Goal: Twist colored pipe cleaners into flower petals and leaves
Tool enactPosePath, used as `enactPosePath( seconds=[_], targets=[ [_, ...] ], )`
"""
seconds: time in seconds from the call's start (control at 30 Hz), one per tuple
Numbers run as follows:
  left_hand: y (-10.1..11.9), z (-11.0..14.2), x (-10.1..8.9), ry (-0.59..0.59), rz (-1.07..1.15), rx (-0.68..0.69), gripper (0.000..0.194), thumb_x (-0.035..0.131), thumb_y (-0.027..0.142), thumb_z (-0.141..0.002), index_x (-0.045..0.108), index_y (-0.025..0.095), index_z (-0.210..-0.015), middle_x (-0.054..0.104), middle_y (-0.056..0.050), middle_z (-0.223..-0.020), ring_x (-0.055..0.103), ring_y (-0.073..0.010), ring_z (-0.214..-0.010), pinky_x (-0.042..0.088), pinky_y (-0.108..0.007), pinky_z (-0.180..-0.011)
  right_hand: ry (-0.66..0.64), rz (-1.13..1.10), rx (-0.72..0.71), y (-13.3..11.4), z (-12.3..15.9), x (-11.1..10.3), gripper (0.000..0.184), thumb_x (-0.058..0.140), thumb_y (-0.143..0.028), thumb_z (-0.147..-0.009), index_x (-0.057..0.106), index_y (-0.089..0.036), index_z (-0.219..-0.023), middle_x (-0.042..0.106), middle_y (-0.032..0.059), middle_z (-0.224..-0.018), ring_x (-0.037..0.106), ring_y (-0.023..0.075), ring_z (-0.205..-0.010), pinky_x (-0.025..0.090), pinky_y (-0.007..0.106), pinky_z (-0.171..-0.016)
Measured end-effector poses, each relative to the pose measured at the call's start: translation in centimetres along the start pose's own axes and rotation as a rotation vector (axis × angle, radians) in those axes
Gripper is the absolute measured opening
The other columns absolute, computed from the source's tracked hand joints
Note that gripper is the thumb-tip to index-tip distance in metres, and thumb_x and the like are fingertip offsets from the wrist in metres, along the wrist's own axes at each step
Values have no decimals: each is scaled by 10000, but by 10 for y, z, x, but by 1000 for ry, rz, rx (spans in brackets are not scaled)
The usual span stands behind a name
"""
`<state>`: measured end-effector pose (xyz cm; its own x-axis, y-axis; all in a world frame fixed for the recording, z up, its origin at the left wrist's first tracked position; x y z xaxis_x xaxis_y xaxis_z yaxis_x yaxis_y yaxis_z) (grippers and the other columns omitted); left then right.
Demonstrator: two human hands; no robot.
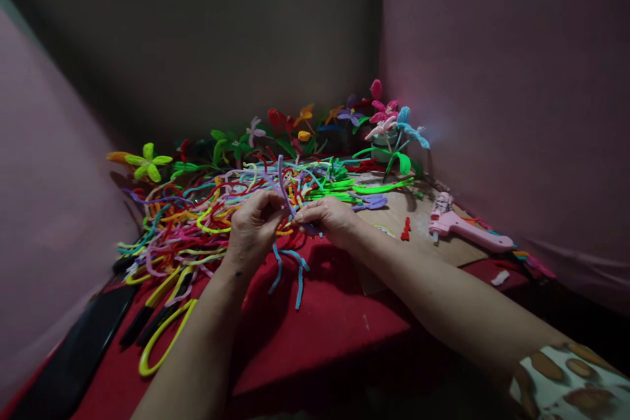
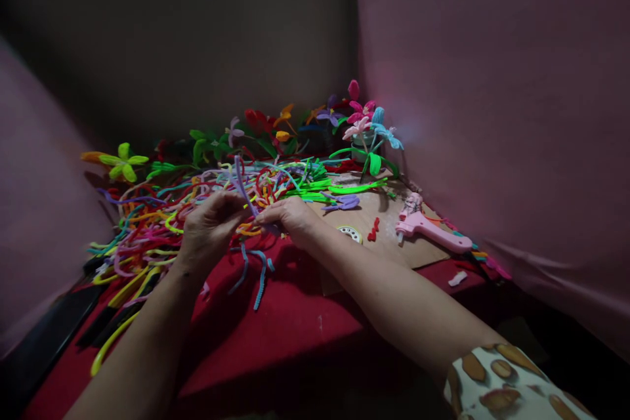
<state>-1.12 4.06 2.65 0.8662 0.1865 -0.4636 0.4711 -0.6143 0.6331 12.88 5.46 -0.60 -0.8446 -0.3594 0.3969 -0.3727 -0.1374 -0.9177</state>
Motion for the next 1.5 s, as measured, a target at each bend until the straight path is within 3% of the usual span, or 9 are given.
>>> enactPosePath(
  seconds=[0.23, 0.43, 0.63, 0.8, 0.93, 1.07, 1.2, 1.37, 1.5],
  targets=[
    [12, -2, -3, -198, -105, 8, 114, 567, 258, -732, 637, 173, -761, 538, -24, -744, 511, -143, -718, 416, -251, -664, -20, 4, -6, 1, -1, -3, 98, 650, -194, -485, 601, -110, -476, 528, -8, -409, 394, 62, -378, 264, 220, -412],
    [19, -3, -8, -268, -262, 213, 133, 539, 242, -762, 640, 197, -686, 562, -29, -799, 519, -133, -735, 398, -228, -675, -106, 92, -30, 4, -5, -6, 78, 629, -180, -511, 599, -108, -501, 512, -12, -396, 378, 67, -366, 227, 226, -400],
    [27, -1, -13, -429, -321, 216, 135, 498, 212, -753, 587, 184, -656, 562, -4, -645, 492, -112, -594, 365, -213, -579, -141, 220, 12, 0, -2, -5, 94, 649, -188, -516, 599, -109, -512, 493, -25, -403, 382, 66, -389, 250, 226, -428],
    [19, 1, -13, -449, -197, -188, 106, 552, 222, -654, 557, 166, -564, 435, 41, -466, 361, -77, -425, 252, -204, -422, -30, 637, -183, -9, 12, 6, 128, 594, -207, -640, 606, -118, -549, 532, -1, -493, 435, 89, -482, 294, 235, -500],
    [-1, 6, -1, -363, 350, -726, 159, 593, 239, -601, 483, 160, -517, 343, 59, -414, 275, -54, -352, 196, -192, -354, 121, 1213, -732, -14, 25, 16, 208, 493, -185, -750, 586, -130, -573, 567, 50, -607, 466, 133, -622, 323, 273, -613],
    [-4, 8, 10, -373, 884, -906, 227, 584, 193, -558, 381, 173, -458, 264, 75, -411, 205, -32, -340, 158, -171, -321, 173, 1482, -1075, -12, 32, 19, 252, 416, -171, -807, 547, -150, -592, 544, 63, -621, 454, 157, -669, 330, 311, -687],
    [7, 6, 2, -297, 732, -772, 164, 645, 238, -611, 531, 130, -560, 397, 48, -437, 306, -36, -360, 230, -165, -341, 253, 1172, -981, -16, 32, 16, 206, 452, -179, -804, 566, -159, -634, 559, 51, -648, 477, 146, -680, 361, 285, -685],
    [27, 0, -14, -46, 292, -255, 196, 691, 277, -626, 638, 165, -777, 596, -18, -720, 536, -119, -630, 434, -227, -575, 151, 558, -588, -22, 28, 14, 147, 545, -244, -752, 626, -147, -677, 569, 18, -636, 488, 114, -603, 377, 243, -587],
    [39, -1, -17, -61, 22, 62, 89, 657, 266, -663, 658, 192, -712, 573, -39, -806, 540, -165, -804, 432, -266, -734, 14, 349, -431, -25, 27, 15, 154, 591, -275, -701, 632, -135, -654, 554, -3, -581, 455, 87, -533, 349, 225, -527]
  ],
)
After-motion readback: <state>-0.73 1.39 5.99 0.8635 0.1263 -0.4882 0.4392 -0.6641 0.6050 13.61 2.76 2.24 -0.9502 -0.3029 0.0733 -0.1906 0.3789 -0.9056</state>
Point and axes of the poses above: each hand's wrist, its own z-axis away from the middle knuckle, its own x-axis out of the palm, y = z × x, the point moved 2 cm from there along -z, towards the middle knuckle
